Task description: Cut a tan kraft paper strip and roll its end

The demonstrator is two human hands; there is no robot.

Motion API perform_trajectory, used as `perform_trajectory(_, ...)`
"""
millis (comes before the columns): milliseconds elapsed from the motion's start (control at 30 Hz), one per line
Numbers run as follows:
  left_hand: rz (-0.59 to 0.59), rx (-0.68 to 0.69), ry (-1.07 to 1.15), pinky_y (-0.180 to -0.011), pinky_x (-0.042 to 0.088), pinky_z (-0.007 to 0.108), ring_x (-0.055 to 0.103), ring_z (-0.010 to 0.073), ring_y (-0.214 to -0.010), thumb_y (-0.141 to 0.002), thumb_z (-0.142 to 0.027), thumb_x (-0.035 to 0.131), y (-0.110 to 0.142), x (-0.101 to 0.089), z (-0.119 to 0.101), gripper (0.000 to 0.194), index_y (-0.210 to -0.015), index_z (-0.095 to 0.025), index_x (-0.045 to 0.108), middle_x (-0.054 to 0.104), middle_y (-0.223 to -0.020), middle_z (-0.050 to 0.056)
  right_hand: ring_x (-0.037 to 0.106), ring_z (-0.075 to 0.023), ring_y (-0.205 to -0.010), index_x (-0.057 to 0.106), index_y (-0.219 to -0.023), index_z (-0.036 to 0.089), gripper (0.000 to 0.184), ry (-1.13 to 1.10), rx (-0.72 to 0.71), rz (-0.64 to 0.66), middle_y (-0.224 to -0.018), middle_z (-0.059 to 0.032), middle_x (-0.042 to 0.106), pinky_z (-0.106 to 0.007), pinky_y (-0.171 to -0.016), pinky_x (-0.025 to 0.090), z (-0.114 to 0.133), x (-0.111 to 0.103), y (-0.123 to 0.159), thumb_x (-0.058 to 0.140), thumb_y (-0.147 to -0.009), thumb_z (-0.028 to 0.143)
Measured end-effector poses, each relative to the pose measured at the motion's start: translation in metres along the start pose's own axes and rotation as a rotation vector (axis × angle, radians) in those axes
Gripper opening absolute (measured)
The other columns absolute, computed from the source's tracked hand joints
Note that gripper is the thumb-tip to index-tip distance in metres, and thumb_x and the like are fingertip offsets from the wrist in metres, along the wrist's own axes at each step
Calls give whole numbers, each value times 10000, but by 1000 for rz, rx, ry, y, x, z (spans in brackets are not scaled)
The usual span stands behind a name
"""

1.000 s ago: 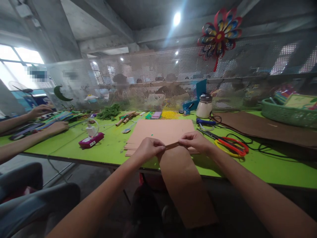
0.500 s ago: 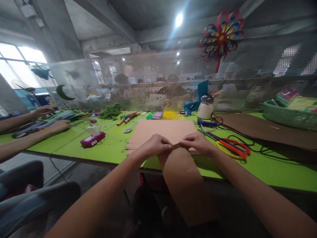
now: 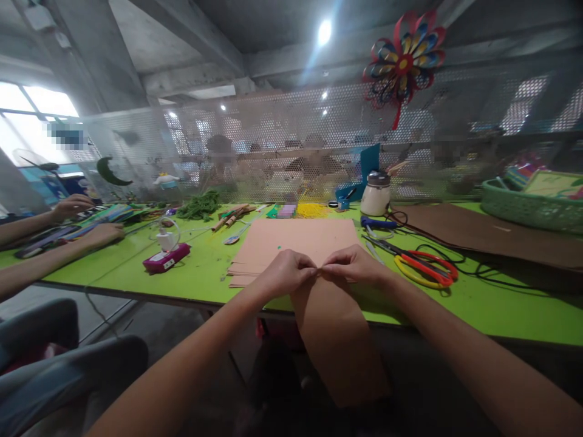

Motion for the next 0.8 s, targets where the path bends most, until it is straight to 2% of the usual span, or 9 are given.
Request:
perform_trajectory(233, -32, 47, -34, -564, 358, 207, 560, 143, -661, -788, -296, 459, 0, 6, -1, 292, -868, -146, 696, 684, -755, 30, 507, -116, -619, 696, -770, 97, 285, 32, -34, -30, -664, -30, 625, -209, -555, 371, 0, 2, 1, 583, -766, 359)
perform_trajectory(500, -74, 96, -142, -596, 372, 222, 568, 154, -681, -812, -302, 456, -2, 10, 2, 273, -898, -177, 684, 685, -797, 44, 504, -116, -598, 685, -729, 109, 257, 117, 1, -103, -642, -27, 618, -210, -542, 369, 4, 2, 2, 569, -767, 335)
perform_trajectory(600, -86, 115, -98, -631, 387, 222, 576, 155, -714, -821, -284, 445, -4, 11, 3, 275, -906, -162, 676, 684, -826, 47, 514, -119, -606, 678, -722, 110, 266, 109, -3, -124, -644, -28, 621, -213, -555, 377, 5, 1, 2, 561, -775, 343)
perform_trajectory(800, -41, 112, 27, -631, 391, 207, 576, 145, -718, -821, -278, 444, -8, 12, 3, 287, -888, -124, 676, 680, -813, 47, 554, -141, -677, 695, -779, 117, 249, 79, -46, -89, -716, -43, 658, -221, -607, 397, 3, -2, 2, 585, -765, 341)
Point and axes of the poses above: each hand's wrist, its own y-axis away from the middle knuckle, its own x-axis out of the palm, z = x × y, the point moved 2 cm from there along -y, towards the middle knuckle
